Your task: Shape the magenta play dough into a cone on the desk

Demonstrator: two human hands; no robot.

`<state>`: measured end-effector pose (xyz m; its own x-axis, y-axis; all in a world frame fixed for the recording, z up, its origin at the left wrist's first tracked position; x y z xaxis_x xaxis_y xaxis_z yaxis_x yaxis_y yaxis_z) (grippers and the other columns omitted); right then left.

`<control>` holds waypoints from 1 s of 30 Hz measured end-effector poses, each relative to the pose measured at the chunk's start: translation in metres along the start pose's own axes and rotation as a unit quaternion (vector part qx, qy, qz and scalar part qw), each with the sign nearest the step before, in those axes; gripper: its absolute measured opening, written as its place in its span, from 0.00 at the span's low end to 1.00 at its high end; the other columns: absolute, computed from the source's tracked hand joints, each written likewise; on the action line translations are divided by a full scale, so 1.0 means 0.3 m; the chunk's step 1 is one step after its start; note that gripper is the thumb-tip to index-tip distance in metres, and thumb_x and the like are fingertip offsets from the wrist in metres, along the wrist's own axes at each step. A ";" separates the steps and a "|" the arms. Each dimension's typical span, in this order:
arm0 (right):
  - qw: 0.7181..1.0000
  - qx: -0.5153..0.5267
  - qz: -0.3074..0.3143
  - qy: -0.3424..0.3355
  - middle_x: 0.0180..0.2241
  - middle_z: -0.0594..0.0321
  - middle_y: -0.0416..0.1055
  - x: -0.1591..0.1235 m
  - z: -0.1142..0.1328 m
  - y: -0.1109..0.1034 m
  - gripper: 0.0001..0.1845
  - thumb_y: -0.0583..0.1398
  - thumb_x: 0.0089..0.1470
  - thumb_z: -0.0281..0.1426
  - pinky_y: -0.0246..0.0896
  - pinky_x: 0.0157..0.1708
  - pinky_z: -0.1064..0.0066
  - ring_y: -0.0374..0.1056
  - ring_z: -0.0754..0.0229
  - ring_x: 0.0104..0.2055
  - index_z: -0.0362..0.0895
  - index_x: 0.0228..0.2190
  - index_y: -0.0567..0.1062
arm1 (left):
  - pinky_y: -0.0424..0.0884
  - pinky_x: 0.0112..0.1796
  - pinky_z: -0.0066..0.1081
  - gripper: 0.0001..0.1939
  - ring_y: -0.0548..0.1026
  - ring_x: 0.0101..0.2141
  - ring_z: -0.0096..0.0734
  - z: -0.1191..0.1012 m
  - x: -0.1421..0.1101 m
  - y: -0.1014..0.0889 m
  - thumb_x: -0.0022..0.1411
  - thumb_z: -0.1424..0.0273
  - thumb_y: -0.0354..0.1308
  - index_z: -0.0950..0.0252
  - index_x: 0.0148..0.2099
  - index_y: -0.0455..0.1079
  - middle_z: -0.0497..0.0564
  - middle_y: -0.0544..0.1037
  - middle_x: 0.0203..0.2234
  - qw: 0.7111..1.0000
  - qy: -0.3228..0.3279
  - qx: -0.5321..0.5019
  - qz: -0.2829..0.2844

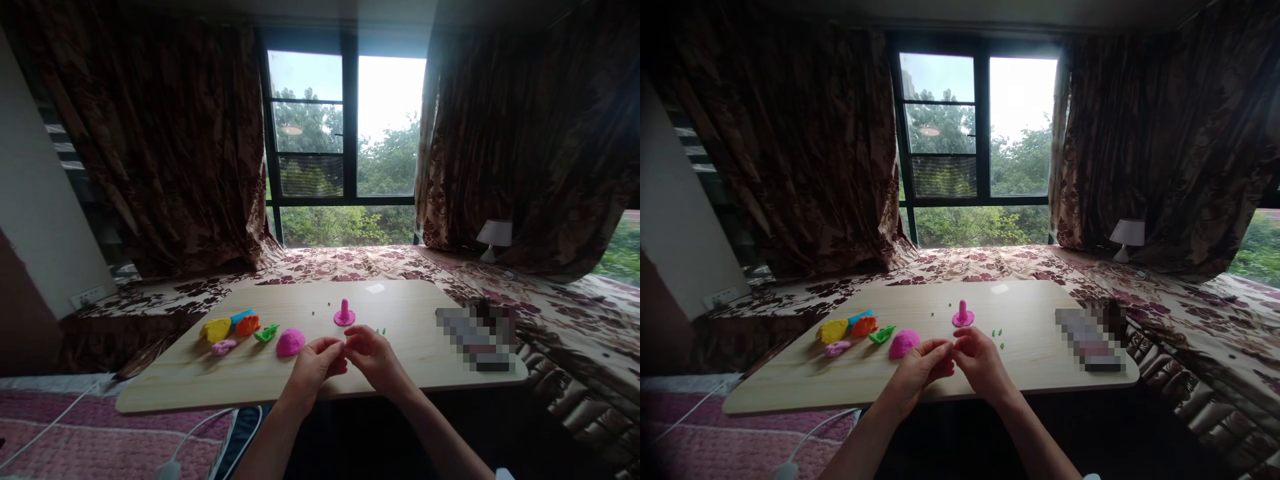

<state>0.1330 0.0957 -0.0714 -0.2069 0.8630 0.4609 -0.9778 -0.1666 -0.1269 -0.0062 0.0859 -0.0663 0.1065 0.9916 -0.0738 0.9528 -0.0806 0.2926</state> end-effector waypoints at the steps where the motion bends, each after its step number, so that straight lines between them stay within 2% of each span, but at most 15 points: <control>1: 1.000 -0.002 -0.002 -0.002 0.28 0.65 0.72 -0.001 0.001 0.001 0.12 0.58 0.49 0.27 0.65 0.32 0.71 0.70 0.63 0.30 0.45 0.38 0.67 | 0.74 0.29 0.28 0.10 0.75 0.23 0.25 0.001 0.002 0.000 0.49 0.69 0.65 0.69 0.34 0.73 0.50 0.77 0.21 1.000 0.000 0.001 -0.004; 5: 1.000 -0.021 -0.016 -0.007 0.27 0.65 0.71 -0.002 0.009 0.004 0.11 0.59 0.48 0.26 0.65 0.32 0.70 0.69 0.63 0.29 0.44 0.37 0.69 | 0.74 0.30 0.30 0.08 0.74 0.22 0.24 0.006 0.006 -0.002 0.50 0.70 0.64 0.69 0.32 0.71 0.47 0.76 0.19 1.000 0.002 -0.001 -0.010; 8: 0.999 -0.029 -0.023 -0.010 0.28 0.65 0.72 -0.004 0.016 0.006 0.11 0.59 0.48 0.26 0.65 0.33 0.70 0.69 0.62 0.30 0.44 0.37 0.70 | 0.74 0.30 0.29 0.10 0.74 0.22 0.25 0.004 0.003 -0.002 0.48 0.68 0.65 0.69 0.32 0.71 0.49 0.77 0.21 1.000 0.005 -0.003 -0.003; 14: 1.000 -0.013 -0.017 0.006 0.27 0.64 0.72 -0.004 0.019 0.001 0.10 0.59 0.48 0.28 0.65 0.31 0.71 0.70 0.62 0.29 0.43 0.36 0.71 | 0.75 0.31 0.30 0.09 0.74 0.23 0.26 0.002 -0.005 -0.005 0.46 0.70 0.66 0.68 0.30 0.72 0.49 0.77 0.21 1.000 0.013 -0.016 0.002; 19: 1.000 -0.011 0.006 0.022 0.32 0.59 0.75 -0.006 0.026 -0.013 0.12 0.57 0.51 0.30 0.67 0.32 0.70 0.72 0.59 0.34 0.41 0.38 0.73 | 0.74 0.34 0.30 0.09 0.75 0.25 0.27 0.002 -0.013 -0.004 0.48 0.69 0.65 0.68 0.33 0.73 0.51 0.78 0.24 1.000 0.023 -0.019 0.006; 23: 0.998 -0.052 0.025 0.012 0.28 0.61 0.76 -0.011 0.032 -0.020 0.08 0.58 0.51 0.31 0.66 0.30 0.71 0.71 0.59 0.32 0.42 0.31 0.77 | 0.72 0.38 0.30 0.10 0.76 0.29 0.28 -0.004 -0.016 0.004 0.47 0.70 0.65 0.69 0.33 0.73 0.52 0.79 0.26 0.999 0.037 -0.009 0.012; 27: 0.993 -0.113 -0.016 -0.015 0.28 0.62 0.73 -0.014 0.038 -0.021 0.06 0.59 0.50 0.30 0.63 0.31 0.71 0.69 0.61 0.30 0.43 0.30 0.77 | 0.71 0.38 0.29 0.10 0.75 0.29 0.26 -0.011 -0.019 0.008 0.45 0.71 0.66 0.68 0.33 0.74 0.50 0.78 0.25 0.999 0.043 0.003 0.008; 30: 0.986 -0.155 -0.033 -0.043 0.28 0.62 0.71 -0.018 0.062 -0.019 0.05 0.59 0.50 0.28 0.60 0.33 0.70 0.66 0.62 0.29 0.45 0.28 0.77 | 0.71 0.36 0.29 0.12 0.74 0.27 0.26 -0.014 -0.021 0.007 0.46 0.67 0.66 0.68 0.33 0.75 0.51 0.78 0.25 0.999 0.037 0.014 0.003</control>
<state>0.1391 0.0831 -0.0570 -0.1585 0.8212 0.5481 -0.9348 0.0539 -0.3511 -0.0061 0.0800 -0.0613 0.0926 0.9957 -0.0015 0.9596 -0.0889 0.2668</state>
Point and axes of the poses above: each hand's wrist, its own x-axis towards the middle knuckle, its own y-axis out of the palm, z = x × y, the point moved 1 cm from there along x, towards the middle knuckle
